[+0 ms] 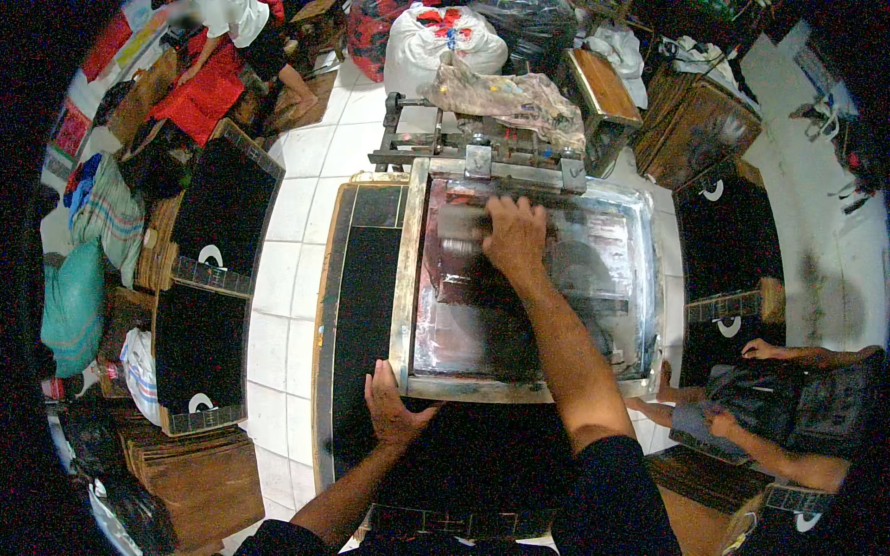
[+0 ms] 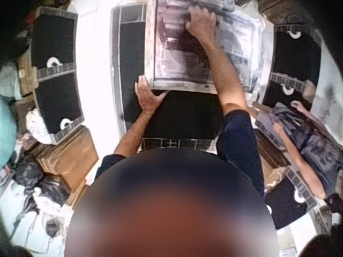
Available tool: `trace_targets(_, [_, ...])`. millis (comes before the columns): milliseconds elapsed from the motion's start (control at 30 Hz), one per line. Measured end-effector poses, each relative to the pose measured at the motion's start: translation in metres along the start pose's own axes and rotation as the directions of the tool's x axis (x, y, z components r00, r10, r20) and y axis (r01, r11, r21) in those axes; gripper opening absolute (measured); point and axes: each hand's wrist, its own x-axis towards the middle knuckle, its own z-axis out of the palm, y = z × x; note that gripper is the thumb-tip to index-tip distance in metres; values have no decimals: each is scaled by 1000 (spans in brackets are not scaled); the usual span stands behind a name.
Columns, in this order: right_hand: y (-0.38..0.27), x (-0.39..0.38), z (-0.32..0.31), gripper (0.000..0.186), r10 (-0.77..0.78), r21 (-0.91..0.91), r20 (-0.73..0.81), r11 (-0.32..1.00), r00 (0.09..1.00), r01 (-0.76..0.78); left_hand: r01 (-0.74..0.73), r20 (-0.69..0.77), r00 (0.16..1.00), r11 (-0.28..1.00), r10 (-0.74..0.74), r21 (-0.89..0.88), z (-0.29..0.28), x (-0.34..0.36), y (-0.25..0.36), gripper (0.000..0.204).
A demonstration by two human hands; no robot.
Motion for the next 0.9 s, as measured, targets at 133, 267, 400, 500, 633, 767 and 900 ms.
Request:
trace_targets(133, [3,28,23,43,38,-26,-110,999,993,-41,21,21,1000,1000,-21,-1,-2,1,0,125])
trace_targets(267, [-7,-10,9,42,28,-52,-46,998,999,-30,1,22,1000,1000,-1,12,-1,2,1,126])
trace_targets(400, [-31,-83,-18,40,-15,-18,-52,1000,999,14,-8,-23,1000,1000,7,-12,-3,0,2,127])
trace_targets(500, [-42,-110,-28,40,27,12,30,1000,999,-27,48,9,999,997,-47,-62,-4,2,2,130])
trace_targets(633, [-40,-108,-30,37,9,58,-43,998,999,-6,96,-18,994,963,-104,-253,-1,9,0,132])
trace_targets(767, [-39,-110,-32,31,19,104,-77,994,997,-11,84,-84,989,932,-121,-352,1,13,3,126])
trace_targets(900, [-42,-114,-35,30,64,117,-216,992,974,-39,98,-119,976,856,-182,-507,-9,10,11,121])
